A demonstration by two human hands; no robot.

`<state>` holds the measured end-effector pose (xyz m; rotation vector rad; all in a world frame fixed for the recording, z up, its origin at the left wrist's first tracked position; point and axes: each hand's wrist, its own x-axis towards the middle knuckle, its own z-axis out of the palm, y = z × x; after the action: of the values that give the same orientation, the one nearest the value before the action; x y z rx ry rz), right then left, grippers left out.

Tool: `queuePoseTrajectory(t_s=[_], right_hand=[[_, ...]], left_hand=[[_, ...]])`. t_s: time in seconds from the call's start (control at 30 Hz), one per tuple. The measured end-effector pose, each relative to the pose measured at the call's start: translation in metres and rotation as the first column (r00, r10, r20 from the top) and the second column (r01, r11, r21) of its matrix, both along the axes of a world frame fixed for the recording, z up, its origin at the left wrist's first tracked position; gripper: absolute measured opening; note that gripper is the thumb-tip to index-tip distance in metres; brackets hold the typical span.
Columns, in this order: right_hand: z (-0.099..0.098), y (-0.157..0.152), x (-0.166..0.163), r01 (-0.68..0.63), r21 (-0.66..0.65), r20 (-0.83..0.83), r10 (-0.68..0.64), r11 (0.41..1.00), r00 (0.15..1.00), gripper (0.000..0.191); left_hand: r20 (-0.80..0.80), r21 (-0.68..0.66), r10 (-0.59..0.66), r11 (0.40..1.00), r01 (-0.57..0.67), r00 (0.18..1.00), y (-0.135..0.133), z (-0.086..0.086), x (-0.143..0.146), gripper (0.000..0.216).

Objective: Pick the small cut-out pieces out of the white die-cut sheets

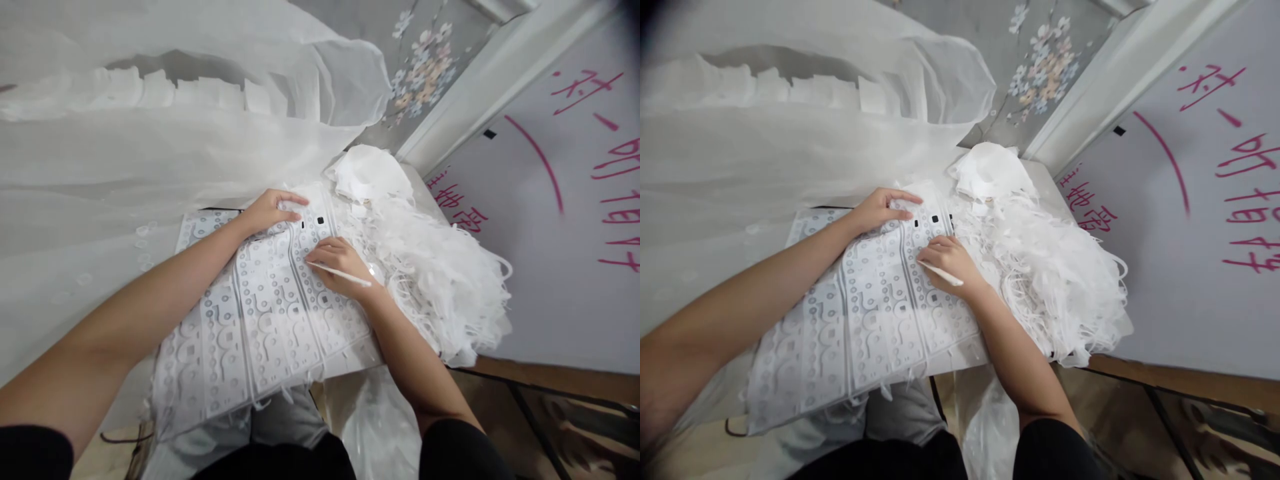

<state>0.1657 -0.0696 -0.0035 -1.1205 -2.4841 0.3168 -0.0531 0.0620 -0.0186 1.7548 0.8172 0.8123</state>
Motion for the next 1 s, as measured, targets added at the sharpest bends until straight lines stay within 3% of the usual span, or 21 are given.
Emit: queuePoseTrajectory(t_s=[0.23, 0.4, 0.57, 0.7, 0.87, 1.0], right_hand=[[-0.002, -0.002, -0.003, -0.074, 0.167, 0.202, 0.039, 0.983, 0.979, 0.024], [-0.008, -0.003, -0.006, 0.011, 0.176, 0.207, -0.048, 0.984, 0.977, 0.019], [-0.018, 0.0, -0.009, 0.171, 0.053, 0.043, -0.173, 0.984, 0.984, 0.015], [-0.019, 0.01, -0.001, 0.306, -0.064, -0.169, -0.312, 0.95, 0.935, 0.019], [-0.002, 0.016, 0.027, 0.306, -0.213, -0.437, -0.371, 0.928, 0.82, 0.014], [0.013, 0.014, 0.045, 0.177, -0.38, -0.461, -0.352, 0.908, 0.815, 0.016]], left_hand=[[-0.043, 0.015, 0.023, 1.0, -0.022, 0.999, -0.003, 0.004, 0.0, 0.048], [-0.018, 0.036, 0.006, 0.999, -0.005, 1.0, -0.003, 0.003, 0.0, 0.048], [-0.005, 0.012, 0.009, 1.0, -0.009, 1.0, -0.006, 0.004, 0.0, 0.048], [-0.001, -0.008, 0.003, 1.0, -0.003, 1.0, -0.006, 0.006, 0.001, 0.049], [0.012, 0.004, -0.019, 1.0, 0.019, 1.0, -0.003, 0.002, 0.001, 0.051], [0.009, 0.007, -0.017, 1.0, 0.017, 1.0, -0.001, -0.001, 0.001, 0.05]])
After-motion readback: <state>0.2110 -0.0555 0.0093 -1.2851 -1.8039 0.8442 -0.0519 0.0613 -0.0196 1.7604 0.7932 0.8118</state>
